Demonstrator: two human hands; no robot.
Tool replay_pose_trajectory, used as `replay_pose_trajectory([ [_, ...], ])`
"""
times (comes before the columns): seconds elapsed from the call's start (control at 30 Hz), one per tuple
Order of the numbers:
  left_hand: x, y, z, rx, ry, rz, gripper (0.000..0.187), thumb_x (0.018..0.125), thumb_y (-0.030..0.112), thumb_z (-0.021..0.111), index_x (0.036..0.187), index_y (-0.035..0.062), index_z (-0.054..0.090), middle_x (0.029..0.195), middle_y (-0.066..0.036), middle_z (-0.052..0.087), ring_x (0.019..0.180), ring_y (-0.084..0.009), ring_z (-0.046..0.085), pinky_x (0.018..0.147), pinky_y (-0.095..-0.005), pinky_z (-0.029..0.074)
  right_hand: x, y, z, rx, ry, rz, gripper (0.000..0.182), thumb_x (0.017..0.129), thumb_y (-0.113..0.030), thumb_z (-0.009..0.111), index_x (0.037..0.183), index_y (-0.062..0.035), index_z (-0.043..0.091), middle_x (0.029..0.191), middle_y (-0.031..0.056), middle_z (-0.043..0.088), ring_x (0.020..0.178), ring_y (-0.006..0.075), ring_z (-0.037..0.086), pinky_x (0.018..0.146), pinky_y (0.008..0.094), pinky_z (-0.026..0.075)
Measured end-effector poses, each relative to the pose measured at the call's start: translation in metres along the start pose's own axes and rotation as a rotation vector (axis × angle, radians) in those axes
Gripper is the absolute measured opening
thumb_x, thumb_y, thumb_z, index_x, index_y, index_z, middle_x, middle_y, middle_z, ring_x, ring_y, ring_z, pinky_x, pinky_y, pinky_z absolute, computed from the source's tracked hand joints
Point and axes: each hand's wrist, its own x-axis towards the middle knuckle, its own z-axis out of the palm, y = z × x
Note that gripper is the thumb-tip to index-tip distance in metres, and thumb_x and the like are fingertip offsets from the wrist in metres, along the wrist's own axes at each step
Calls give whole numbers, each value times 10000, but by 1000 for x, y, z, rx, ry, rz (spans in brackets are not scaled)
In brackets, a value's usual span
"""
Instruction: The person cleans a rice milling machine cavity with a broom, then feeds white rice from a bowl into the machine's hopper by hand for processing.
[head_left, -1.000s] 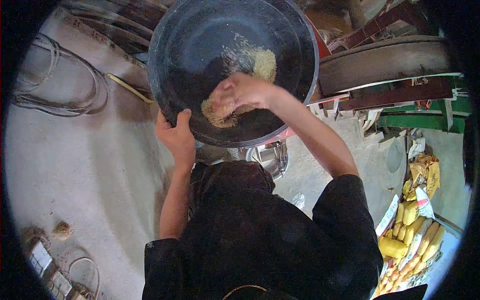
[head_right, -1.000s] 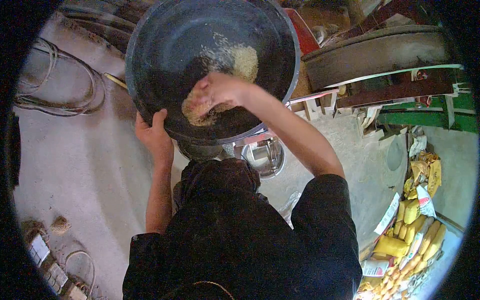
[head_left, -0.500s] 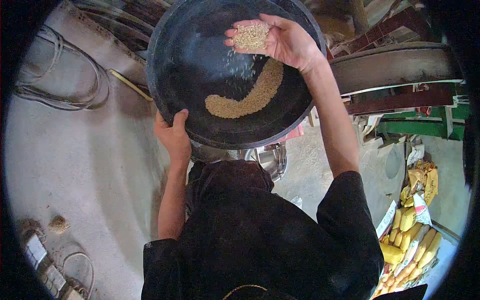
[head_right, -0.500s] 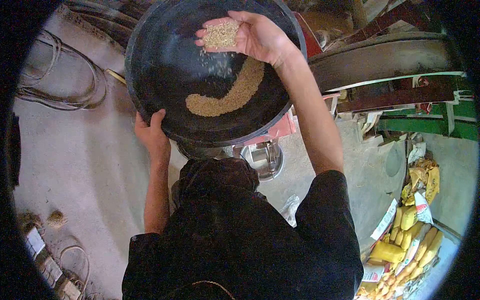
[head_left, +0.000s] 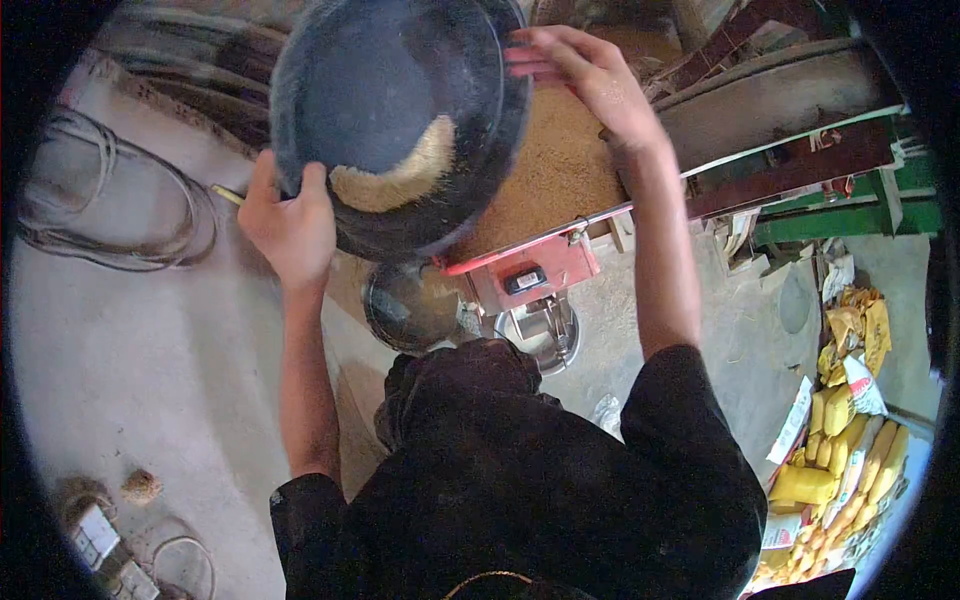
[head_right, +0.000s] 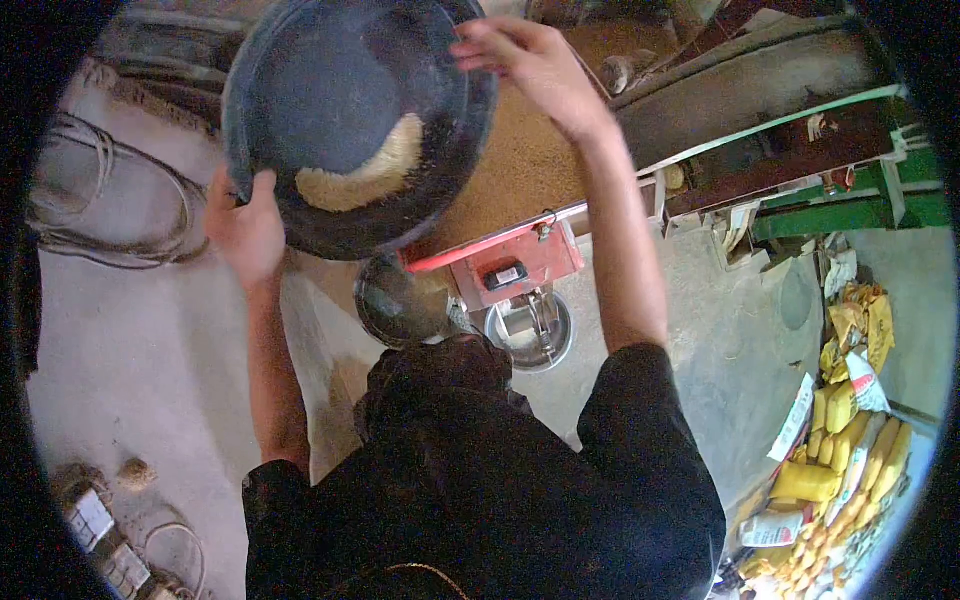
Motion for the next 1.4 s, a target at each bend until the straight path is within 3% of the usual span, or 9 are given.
replay_pose_trajectory([
  [0.17, 11, 33, 20, 377, -200, 394, 206, 713, 10, 650, 723, 3, 444, 672, -176, 492, 545, -357, 468, 521, -334, 410, -22, 88, 23, 633, 1063, 320, 530, 906, -480, 492, 1171, -28, 567, 1229, 126, 566, 1132, 191, 517, 952, 456, 380],
  [0.3, 14, 35, 37, 256, -332, 688, 265, 651, -5, 687, 692, 23, 427, 657, -157, 464, 551, -372, 461, 482, -361, 396, 0, 158, 54, 1170, 1011, 722, 903, 832, -753, 212, 1459, -104, 208, 1504, 111, 221, 1389, 291, 141, 1085, 564, 65],
  [0.33, 14, 36, 40, 231, -363, 772, 275, 638, -12, 687, 681, 28, 418, 652, -154, 456, 543, -366, 463, 474, -375, 394, 6, 197, 58, 1343, 729, 257, 906, 825, -761, 176, 1447, -107, 245, 1490, 115, 255, 1367, 306, 212, 1097, 543, 90],
  [0.5, 11, 47, 48, 148, -411, 1123, 306, 466, -17, 674, 582, 56, 400, 610, -84, 389, 482, -245, 450, 401, -334, 338, 15, 146, 53, 1294, 917, 144, 789, 884, -691, 142, 1406, -129, 325, 1431, 64, 367, 1301, 292, 342, 1071, 451, 280],
  [0.63, 13, 51, 41, 184, -460, 1143, 287, 468, -22, 658, 587, 57, 409, 609, -84, 391, 489, -242, 462, 405, -340, 344, 38, 195, 39, 1332, 688, -139, 828, 863, -718, 209, 1413, -108, 316, 1457, 64, 333, 1353, 257, 246, 1123, 427, 114],
  [0.73, 20, 43, 39, 268, -304, 1084, 247, 524, -39, 659, 606, 42, 440, 608, -84, 411, 490, -268, 447, 433, -351, 374, 31, 160, 24, 1020, 719, 202, 884, 856, -734, 155, 1427, -72, 289, 1480, 84, 297, 1394, 259, 156, 1125, 401, 71],
  [0.93, 37, 27, -6, 176, -2, 68, 107, 726, 5, 626, 733, -19, 522, 682, -20, 536, 661, -101, 461, 630, -265, 400, 42, 246, -7, 379, 715, 572, 812, 894, -657, 223, 1333, -7, 430, 1390, 164, 421, 1306, 314, 360, 1083, 423, 249],
  [1.07, 30, 19, -64, 144, 76, -146, 106, 705, 1, 642, 757, -11, 550, 722, -17, 554, 677, -111, 475, 654, -243, 404, 24, 357, -11, -739, -38, 680, 702, 887, -588, 334, 1273, -27, 504, 1322, 210, 464, 1251, 363, 419, 1057, 437, 311],
  [1.4, -33, 17, -205, 595, 305, -291, 147, 681, 28, 623, 712, -10, 484, 686, -23, 496, 649, -138, 415, 625, -272, 375, -19, 343, 76, -336, -207, 646, 731, 781, -692, 507, 1255, -138, 560, 1210, 77, 597, 1152, 264, 519, 1031, 404, 327],
])
